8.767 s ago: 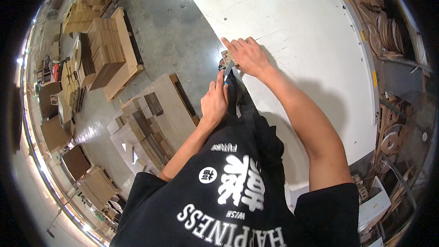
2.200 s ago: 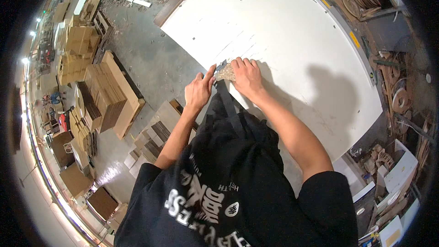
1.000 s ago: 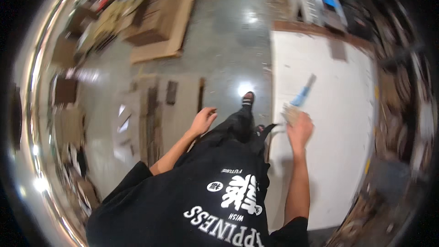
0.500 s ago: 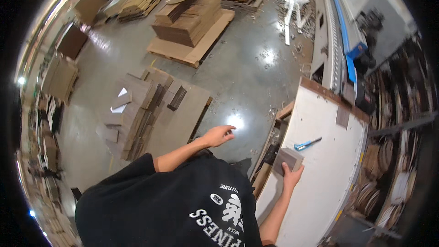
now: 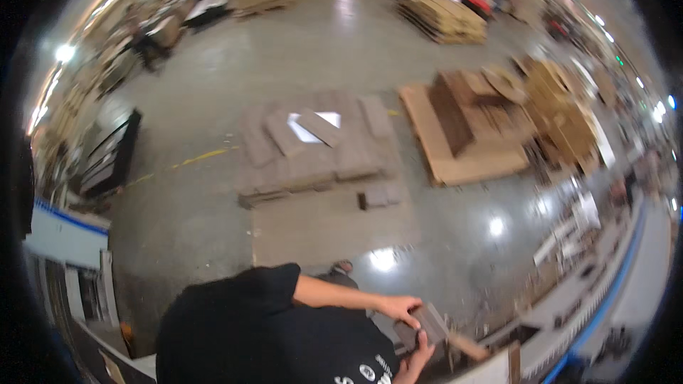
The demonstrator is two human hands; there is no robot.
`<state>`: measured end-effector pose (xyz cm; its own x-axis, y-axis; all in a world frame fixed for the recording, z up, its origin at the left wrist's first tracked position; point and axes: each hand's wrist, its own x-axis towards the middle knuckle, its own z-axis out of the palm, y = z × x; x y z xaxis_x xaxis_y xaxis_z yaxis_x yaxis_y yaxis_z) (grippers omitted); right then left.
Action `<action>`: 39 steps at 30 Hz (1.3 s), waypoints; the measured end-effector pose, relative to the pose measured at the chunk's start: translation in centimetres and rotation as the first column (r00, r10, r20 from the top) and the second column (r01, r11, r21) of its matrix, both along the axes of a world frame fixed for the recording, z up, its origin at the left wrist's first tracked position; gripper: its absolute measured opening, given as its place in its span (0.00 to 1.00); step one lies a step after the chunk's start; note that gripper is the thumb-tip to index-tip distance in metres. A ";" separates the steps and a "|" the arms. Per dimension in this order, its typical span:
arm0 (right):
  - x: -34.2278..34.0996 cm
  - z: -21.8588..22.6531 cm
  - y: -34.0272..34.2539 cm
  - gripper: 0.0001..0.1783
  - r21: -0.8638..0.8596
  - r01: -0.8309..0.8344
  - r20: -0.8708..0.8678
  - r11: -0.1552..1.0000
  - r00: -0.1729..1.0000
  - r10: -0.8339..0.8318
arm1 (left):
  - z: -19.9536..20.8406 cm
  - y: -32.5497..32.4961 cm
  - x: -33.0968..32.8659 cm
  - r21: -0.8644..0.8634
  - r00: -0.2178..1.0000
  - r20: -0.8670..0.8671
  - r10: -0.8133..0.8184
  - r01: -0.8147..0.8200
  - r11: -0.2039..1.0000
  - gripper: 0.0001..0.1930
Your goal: Manually sanding the edges of a stack of small particle board or MDF panels using a sanding block.
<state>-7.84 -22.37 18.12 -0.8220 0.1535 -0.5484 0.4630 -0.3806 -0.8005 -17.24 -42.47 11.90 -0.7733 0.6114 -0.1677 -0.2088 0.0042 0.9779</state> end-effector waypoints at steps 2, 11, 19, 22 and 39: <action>-3.4 0.0 -3.8 0.44 -0.036 -0.202 -0.117 0.979 0.974 0.196 | -0.4 -4.8 -1.6 0.035 0.992 0.040 0.121 -0.123 0.992 0.44; -15.0 -2.4 -15.3 0.44 -0.045 -0.539 0.056 0.841 0.839 0.541 | 0.0 -20.3 -3.1 -0.069 0.893 0.040 0.449 -0.446 0.893 0.43; -26.3 -8.6 -21.6 0.32 0.018 -0.811 0.030 0.585 0.585 0.810 | -3.2 -25.2 -1.6 -0.027 0.617 0.365 0.697 -0.741 0.671 0.41; -31.1 -14.4 -26.0 0.21 -0.019 -0.793 0.084 0.609 0.606 0.791 | -6.1 -26.7 -2.0 -0.101 0.476 0.384 0.791 -0.830 0.549 0.36; -34.9 -43.5 -39.0 0.21 0.119 -0.974 0.320 0.193 0.222 0.921 | -55.6 -39.8 -12.9 -0.542 0.037 0.580 0.814 -0.728 0.420 0.48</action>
